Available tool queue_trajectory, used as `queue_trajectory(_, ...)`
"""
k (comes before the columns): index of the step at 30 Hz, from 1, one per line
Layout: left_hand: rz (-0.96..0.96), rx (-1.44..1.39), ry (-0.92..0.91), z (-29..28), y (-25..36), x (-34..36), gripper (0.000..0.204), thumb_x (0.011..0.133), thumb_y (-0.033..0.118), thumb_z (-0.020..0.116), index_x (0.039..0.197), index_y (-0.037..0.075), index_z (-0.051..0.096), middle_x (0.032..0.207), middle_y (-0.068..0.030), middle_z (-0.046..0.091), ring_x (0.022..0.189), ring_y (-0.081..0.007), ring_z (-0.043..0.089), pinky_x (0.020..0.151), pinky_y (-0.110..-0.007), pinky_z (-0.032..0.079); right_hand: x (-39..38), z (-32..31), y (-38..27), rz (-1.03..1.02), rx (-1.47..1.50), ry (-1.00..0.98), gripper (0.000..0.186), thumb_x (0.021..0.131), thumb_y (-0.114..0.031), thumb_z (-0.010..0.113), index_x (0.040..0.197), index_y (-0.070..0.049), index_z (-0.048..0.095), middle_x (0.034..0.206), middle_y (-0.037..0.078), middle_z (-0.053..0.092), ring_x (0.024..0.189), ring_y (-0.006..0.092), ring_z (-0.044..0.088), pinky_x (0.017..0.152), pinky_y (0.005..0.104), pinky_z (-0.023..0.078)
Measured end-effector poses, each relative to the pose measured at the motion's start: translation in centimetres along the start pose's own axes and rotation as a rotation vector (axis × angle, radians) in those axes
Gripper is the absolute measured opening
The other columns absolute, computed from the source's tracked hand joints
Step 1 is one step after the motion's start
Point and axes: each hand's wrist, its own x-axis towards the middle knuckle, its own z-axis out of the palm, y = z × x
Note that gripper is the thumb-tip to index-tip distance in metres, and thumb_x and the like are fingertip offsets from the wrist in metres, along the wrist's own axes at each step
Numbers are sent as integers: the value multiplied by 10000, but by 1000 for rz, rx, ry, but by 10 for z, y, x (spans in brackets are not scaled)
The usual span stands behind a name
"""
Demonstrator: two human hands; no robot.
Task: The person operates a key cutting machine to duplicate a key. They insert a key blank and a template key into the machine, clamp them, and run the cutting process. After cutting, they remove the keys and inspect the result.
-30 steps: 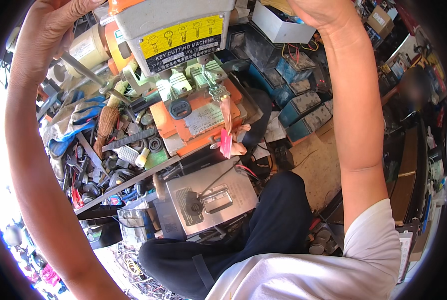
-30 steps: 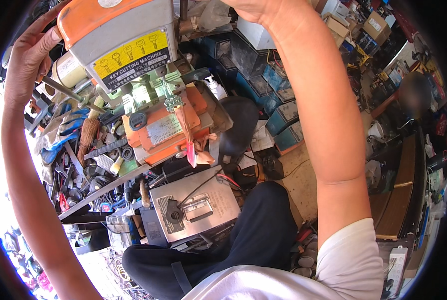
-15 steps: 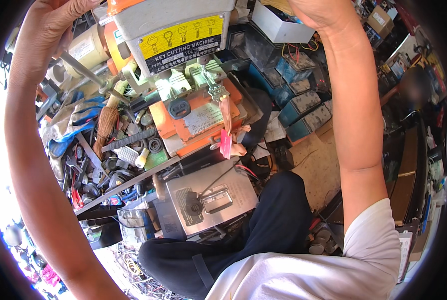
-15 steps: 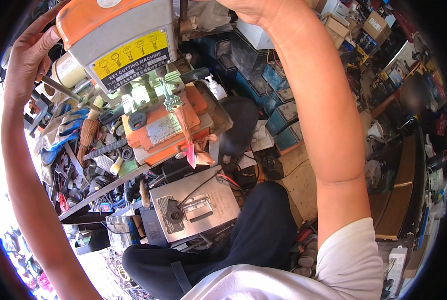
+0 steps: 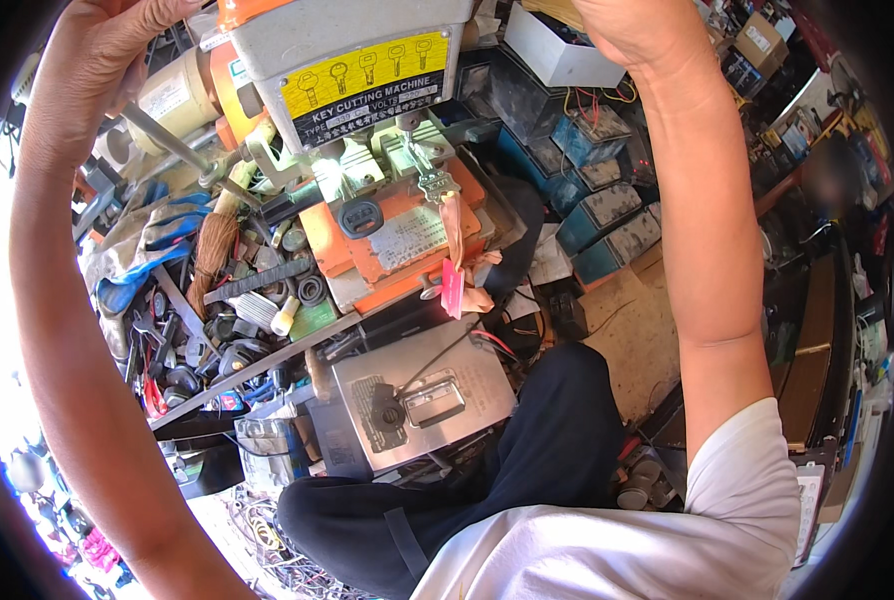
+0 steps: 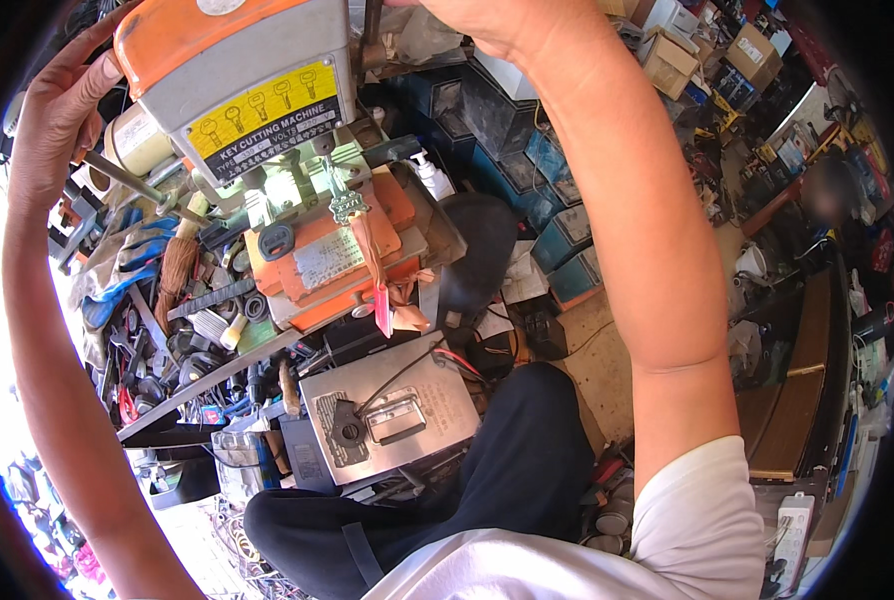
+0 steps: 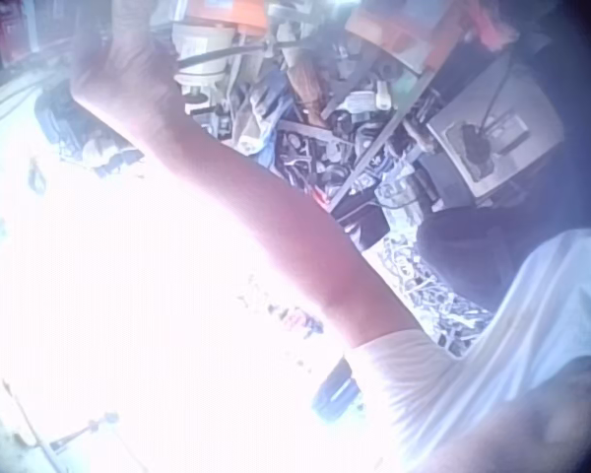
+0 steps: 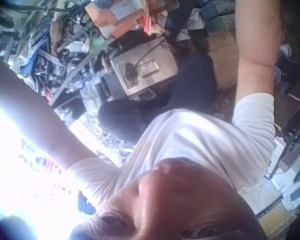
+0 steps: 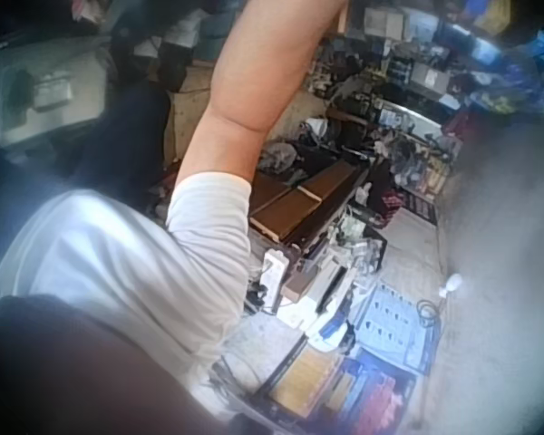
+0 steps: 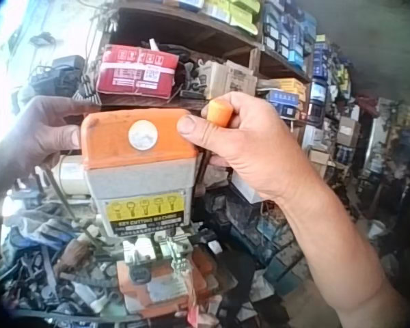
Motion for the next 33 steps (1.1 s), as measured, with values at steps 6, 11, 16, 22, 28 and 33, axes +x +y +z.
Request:
queue_trajectory(6, 287, -63, -196, -28, -45, 12, 834, 765, 391, 892, 1345, -132, 597, 965, -150, 769, 662, -116, 672, 526, -194, 511, -1, 4, -6, 13, -34, 42, 331, 932, -281, 817, 896, -23, 613, 770, 9, 601, 624, 65, 548, 531, 204, 456)
queue_trajectory(11, 393, 55, -90, -10, -38, -7, 833, 769, 401, 889, 1343, -130, 602, 951, -139, 770, 632, -102, 651, 505, -191, 489, 0, 0, 7, -49, -52, 47, 332, 930, -286, 819, 863, -30, 618, 734, -2, 595, 597, 63, 544, 520, 209, 462)
queue_trajectory(16, 223, -112, -112, -14, -43, 7, 830, 769, 394, 891, 1342, -132, 600, 967, -148, 768, 665, -115, 671, 520, -198, 504, -2, 2, 6, -36, -55, 72, 334, 925, -287, 823, 858, -30, 621, 723, -8, 591, 592, 59, 543, 508, 207, 458)
queue_trajectory(22, -138, -82, -3, -4, 10, 4, 820, 788, 420, 875, 1329, -134, 606, 977, -161, 767, 709, -132, 700, 548, -199, 531, 1, 1, 10, -70, -14, 58, 329, 924, -285, 825, 872, -31, 623, 745, -6, 605, 595, 61, 546, 512, 203, 460)
queue_trajectory(28, 285, 100, -135, -23, -50, 10, 785, 928, 560, 709, 1312, -119, 622, 815, -102, 739, 489, -87, 597, 462, -199, 495, -7, 4, 12, -95, 2, 1, 384, 973, -423, 741, 922, -60, 624, 850, 1, 635, 740, 74, 594, 646, 246, 512)
queue_trajectory(33, 203, 122, -136, -32, -53, 26, 743, 1017, 609, 561, 1269, -82, 664, 558, -5, 595, 386, -57, 502, 402, -210, 428, -8, 6, -9, 132, 15, 140, 477, 1025, -565, 594, 938, -97, 614, 915, 2, 632, 860, 96, 600, 755, 296, 528)
